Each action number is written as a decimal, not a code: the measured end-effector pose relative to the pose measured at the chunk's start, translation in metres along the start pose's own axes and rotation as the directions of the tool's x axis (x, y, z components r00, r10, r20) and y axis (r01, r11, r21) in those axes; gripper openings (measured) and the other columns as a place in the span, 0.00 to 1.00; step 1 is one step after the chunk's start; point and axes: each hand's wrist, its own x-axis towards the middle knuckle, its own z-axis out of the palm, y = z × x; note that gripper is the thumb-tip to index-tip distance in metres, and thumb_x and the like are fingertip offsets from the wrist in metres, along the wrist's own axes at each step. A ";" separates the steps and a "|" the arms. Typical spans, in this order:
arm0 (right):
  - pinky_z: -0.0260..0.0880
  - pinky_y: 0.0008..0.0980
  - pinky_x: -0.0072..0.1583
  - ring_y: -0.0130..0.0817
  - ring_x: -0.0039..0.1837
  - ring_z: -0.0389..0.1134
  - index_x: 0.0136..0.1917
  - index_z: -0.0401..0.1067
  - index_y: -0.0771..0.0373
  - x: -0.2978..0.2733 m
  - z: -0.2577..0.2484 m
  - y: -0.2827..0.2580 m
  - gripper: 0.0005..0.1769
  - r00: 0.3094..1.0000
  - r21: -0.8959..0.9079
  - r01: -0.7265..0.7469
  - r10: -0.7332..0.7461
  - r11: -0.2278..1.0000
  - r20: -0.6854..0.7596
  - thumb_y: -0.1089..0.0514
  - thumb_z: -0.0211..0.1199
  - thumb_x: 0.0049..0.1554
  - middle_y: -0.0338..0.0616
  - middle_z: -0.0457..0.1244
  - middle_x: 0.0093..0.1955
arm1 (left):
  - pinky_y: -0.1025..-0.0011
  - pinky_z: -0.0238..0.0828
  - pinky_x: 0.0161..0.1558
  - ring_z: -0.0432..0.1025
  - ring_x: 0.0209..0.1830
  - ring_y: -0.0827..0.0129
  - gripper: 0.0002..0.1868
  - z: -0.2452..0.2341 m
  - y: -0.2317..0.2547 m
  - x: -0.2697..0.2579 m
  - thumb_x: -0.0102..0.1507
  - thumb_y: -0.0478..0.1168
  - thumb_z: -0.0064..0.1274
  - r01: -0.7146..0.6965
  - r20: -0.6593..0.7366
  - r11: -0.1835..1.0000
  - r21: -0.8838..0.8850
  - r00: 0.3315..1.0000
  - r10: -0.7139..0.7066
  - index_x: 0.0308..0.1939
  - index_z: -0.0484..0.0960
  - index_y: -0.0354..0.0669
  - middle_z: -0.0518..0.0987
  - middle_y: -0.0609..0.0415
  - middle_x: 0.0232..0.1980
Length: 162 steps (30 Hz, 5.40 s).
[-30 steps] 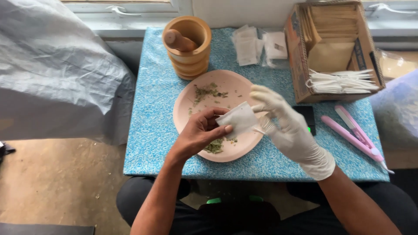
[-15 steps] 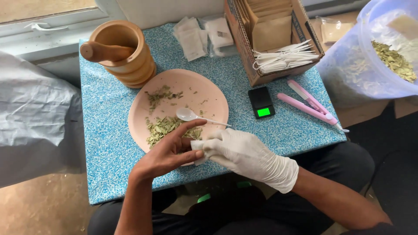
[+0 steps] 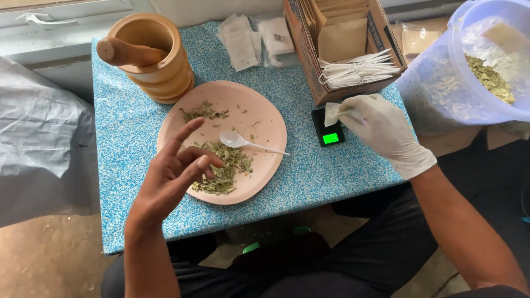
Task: Filling small tea bags with dried tea leaves using a spoon and sealing them with a heat sealer.
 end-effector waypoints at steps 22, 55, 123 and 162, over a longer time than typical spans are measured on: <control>0.77 0.68 0.54 0.57 0.69 0.69 0.83 0.64 0.52 -0.029 -0.042 0.024 0.44 0.801 -0.339 -0.382 0.491 0.860 0.342 0.35 0.68 0.61 0.52 0.66 0.72 | 0.71 0.71 0.42 0.77 0.38 0.66 0.38 -0.010 0.013 -0.012 0.72 0.43 0.53 0.021 -0.195 0.986 0.166 0.981 0.012 0.86 0.67 0.34 0.86 0.44 0.45; 0.69 0.42 0.66 0.33 0.71 0.72 0.61 0.72 0.51 -0.021 -0.013 -0.024 0.16 0.792 0.146 -0.599 0.555 0.787 0.256 0.43 0.66 0.66 0.35 0.76 0.61 | 0.70 0.71 0.45 0.76 0.40 0.63 0.37 -0.027 0.011 -0.021 0.73 0.41 0.51 0.008 -0.279 0.982 0.189 0.959 0.046 0.86 0.68 0.31 0.85 0.40 0.47; 0.72 0.23 0.56 0.21 0.44 0.71 0.95 0.44 0.41 0.081 -0.040 -0.233 0.58 0.847 0.518 -0.082 -0.215 0.851 0.487 0.61 0.69 0.59 0.25 0.73 0.44 | 0.57 0.79 0.65 0.82 0.64 0.55 0.45 0.022 -0.033 -0.008 0.71 0.50 0.71 -0.431 -0.017 0.637 0.639 0.821 0.571 0.86 0.63 0.46 0.85 0.43 0.72; 0.78 0.30 0.48 0.31 0.51 0.73 0.55 0.80 0.34 0.062 0.065 -0.141 0.03 0.934 -0.426 0.357 -0.322 0.831 0.155 0.44 0.66 0.69 0.29 0.67 0.45 | 0.55 0.82 0.46 0.87 0.38 0.53 0.30 -0.038 -0.025 -0.019 0.61 0.49 0.79 -0.079 -0.366 0.748 0.659 0.835 0.410 0.64 0.87 0.44 0.91 0.42 0.40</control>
